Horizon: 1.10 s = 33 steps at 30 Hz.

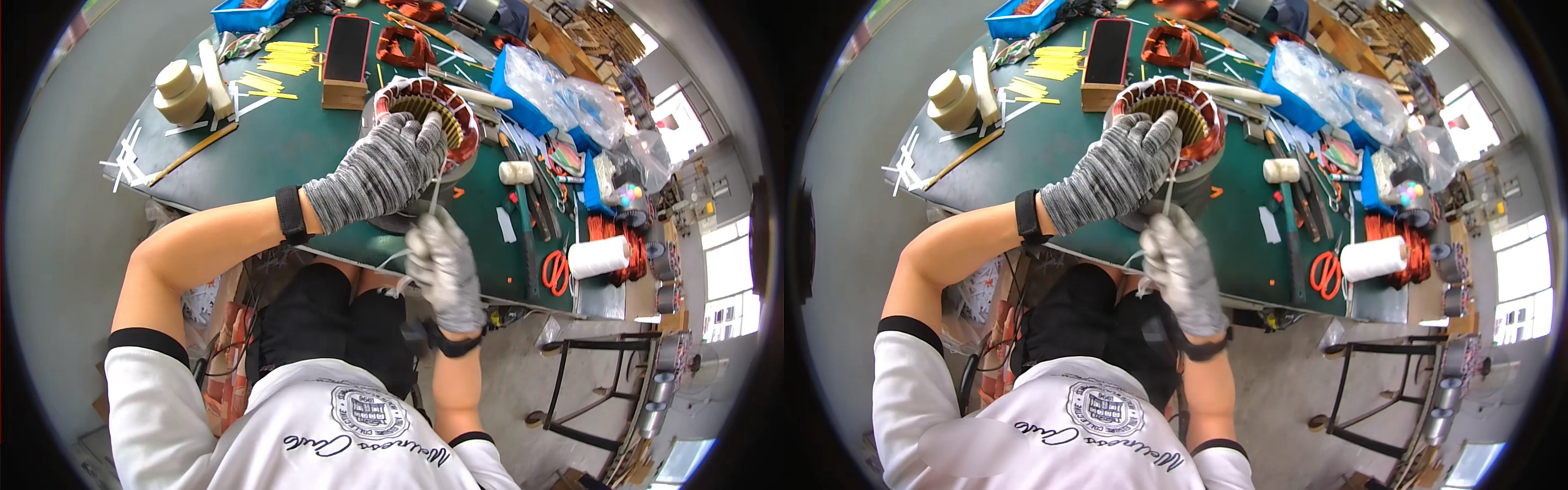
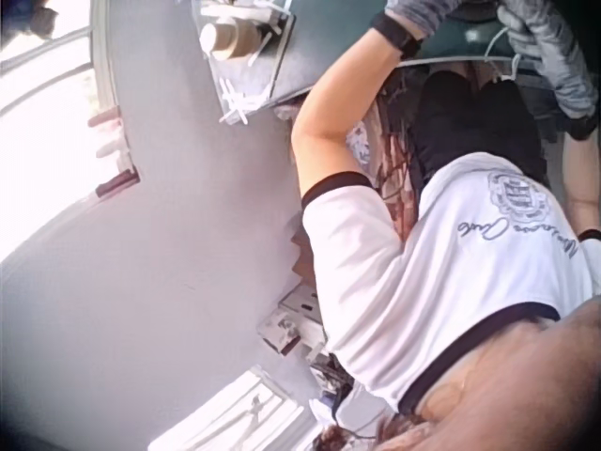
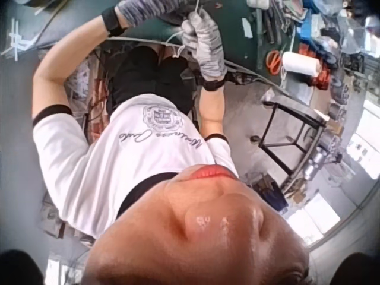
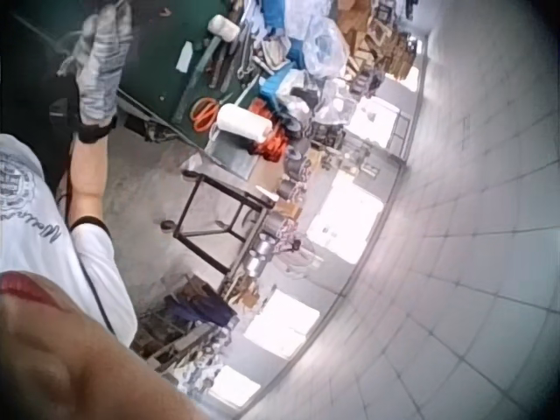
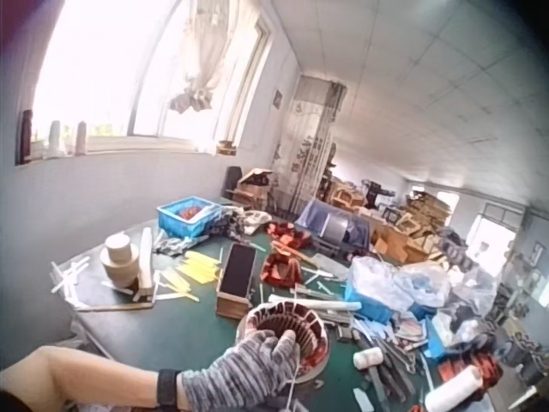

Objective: The recorder is assembling and insulating an electric motor stator, including stripping wire, using a lighter to melt insulation, and using a mallet to secure components.

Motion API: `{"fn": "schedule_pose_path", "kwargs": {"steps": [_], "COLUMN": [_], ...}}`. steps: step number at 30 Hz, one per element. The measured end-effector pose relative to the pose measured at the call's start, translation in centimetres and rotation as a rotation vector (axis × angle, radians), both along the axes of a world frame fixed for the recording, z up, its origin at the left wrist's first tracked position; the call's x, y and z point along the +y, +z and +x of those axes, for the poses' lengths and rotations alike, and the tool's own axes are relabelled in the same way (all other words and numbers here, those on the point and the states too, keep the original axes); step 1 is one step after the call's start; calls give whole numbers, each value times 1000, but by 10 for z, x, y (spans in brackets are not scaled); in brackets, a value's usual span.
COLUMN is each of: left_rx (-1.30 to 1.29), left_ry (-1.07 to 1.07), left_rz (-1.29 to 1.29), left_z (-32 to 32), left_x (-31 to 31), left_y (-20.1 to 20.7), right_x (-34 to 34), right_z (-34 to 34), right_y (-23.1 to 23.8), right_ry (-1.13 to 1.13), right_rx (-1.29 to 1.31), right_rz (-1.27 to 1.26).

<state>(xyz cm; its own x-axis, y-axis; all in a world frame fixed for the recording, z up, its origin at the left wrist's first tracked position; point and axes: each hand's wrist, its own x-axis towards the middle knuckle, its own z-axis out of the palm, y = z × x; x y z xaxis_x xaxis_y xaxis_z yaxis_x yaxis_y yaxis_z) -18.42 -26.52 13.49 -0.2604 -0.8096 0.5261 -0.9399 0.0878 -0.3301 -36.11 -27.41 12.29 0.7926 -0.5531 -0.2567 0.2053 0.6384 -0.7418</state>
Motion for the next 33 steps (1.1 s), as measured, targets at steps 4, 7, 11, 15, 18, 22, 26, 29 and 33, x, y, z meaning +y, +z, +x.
{"fn": "schedule_pose_path", "kwargs": {"steps": [4,7,11,15,18,22,26,29,33], "left_rx": [220,326,283,339,355,427,474,450,409], "left_ry": [-84,-199,-265,-332,-410,-493,-503,-455,-373], "left_rz": [106,-169,-256,-273,-230,-101,-103,-52,133], "left_z": [7,11,11,25,36,32,30,26,29], "left_x": [3,-6,-8,-6,-12,-10,-15,-10,-8], "left_y": [1,-17,-17,-21,-14,-2,1,14,32], "right_x": [-24,-40,-2,-15,-13,-46,-106,-102,-45], "right_z": [8,41,28,39,29,11,-7,-23,-28], "right_y": [45,41,-12,70,26,19,43,40,13], "right_ry": [-262,-110,-114,88,-40,-111,220,-609,-714], "right_rx": [288,-147,-908,-301,-190,-355,-342,824,510], "right_rz": [-1329,-733,587,327,-8,125,-170,-1897,-1501]}}
